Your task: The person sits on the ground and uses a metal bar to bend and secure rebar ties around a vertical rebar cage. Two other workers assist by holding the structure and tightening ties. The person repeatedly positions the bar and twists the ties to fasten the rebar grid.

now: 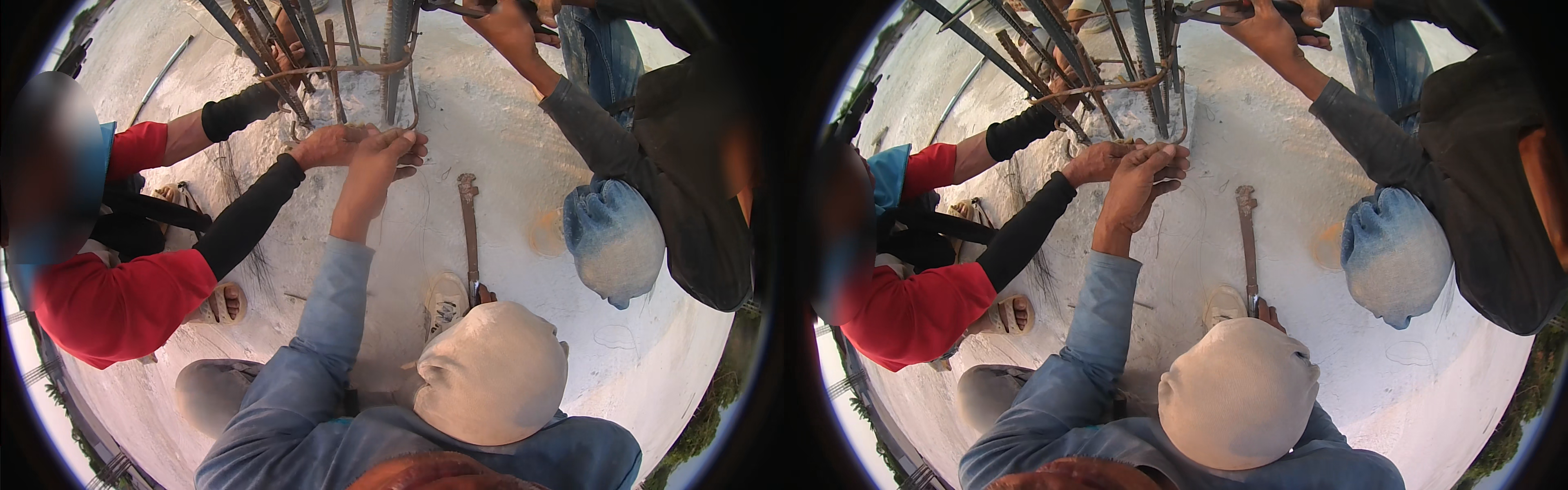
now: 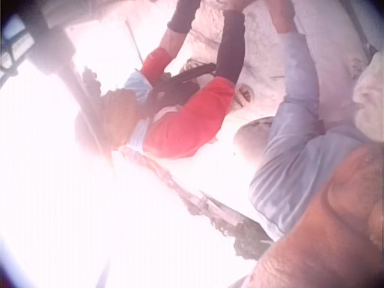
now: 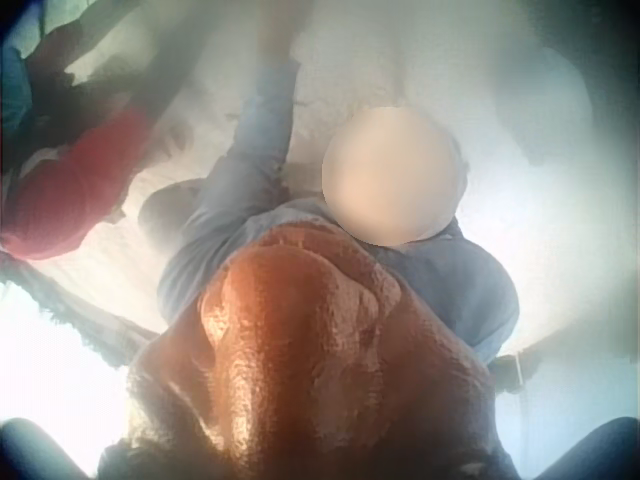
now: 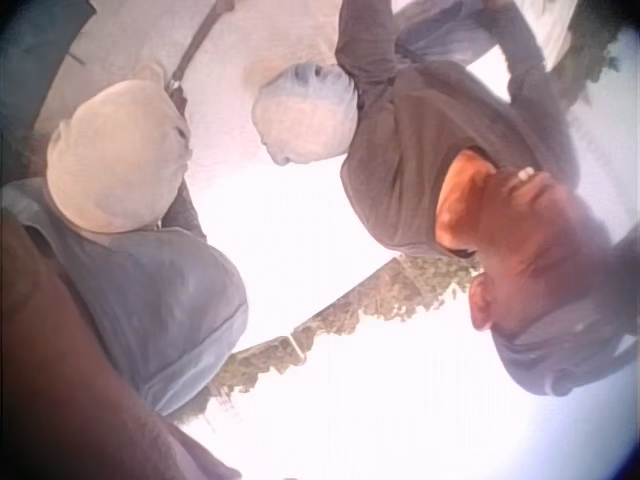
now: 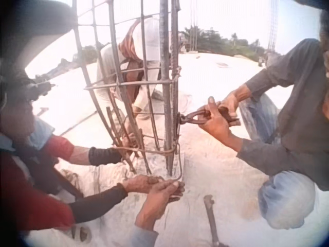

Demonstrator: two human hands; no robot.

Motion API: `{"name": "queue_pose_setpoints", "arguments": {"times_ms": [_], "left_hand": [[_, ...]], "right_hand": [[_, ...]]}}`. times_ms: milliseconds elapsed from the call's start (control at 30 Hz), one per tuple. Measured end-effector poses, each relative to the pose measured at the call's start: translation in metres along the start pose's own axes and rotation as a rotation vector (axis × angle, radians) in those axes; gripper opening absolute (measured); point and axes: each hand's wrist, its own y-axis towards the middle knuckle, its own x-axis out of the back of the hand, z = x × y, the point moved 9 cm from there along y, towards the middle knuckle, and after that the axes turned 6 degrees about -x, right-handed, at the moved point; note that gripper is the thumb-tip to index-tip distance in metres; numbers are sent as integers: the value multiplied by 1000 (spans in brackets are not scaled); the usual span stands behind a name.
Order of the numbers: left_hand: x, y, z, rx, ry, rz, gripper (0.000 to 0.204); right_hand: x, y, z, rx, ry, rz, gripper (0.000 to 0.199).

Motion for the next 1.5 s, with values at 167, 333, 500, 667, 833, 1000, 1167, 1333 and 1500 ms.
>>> {"name": "queue_pose_setpoints", "arguments": {"times_ms": [167,333,500,667,833,1000,1167,1333,1500], "left_hand": [[54,-32,-84,-131,267,113,32],[187,-36,-131,-253,283,-500,31],[219,0,-128,-124,417,-474,37],[198,18,-115,-47,632,-426,42],[162,-4,-123,-246,732,-506,39],[71,-21,-126,-320,305,-22,42],[-20,-17,-83,-115,374,349,49],[-67,7,-6,4,406,243,57],[-76,16,60,182,169,124,72]], "right_hand": [[2,3,-4,5,-1,5,37],[2,1,-9,-3,-2,5,37],[-1,-1,-14,-21,-14,24,37],[-1,-3,-28,-34,-17,45,37],[1,6,-40,-128,168,232,32],[23,15,-12,-226,240,178,21],[64,47,54,16,322,-11,16],[90,96,100,186,270,-119,17],[107,125,126,295,169,-157,19]]}}
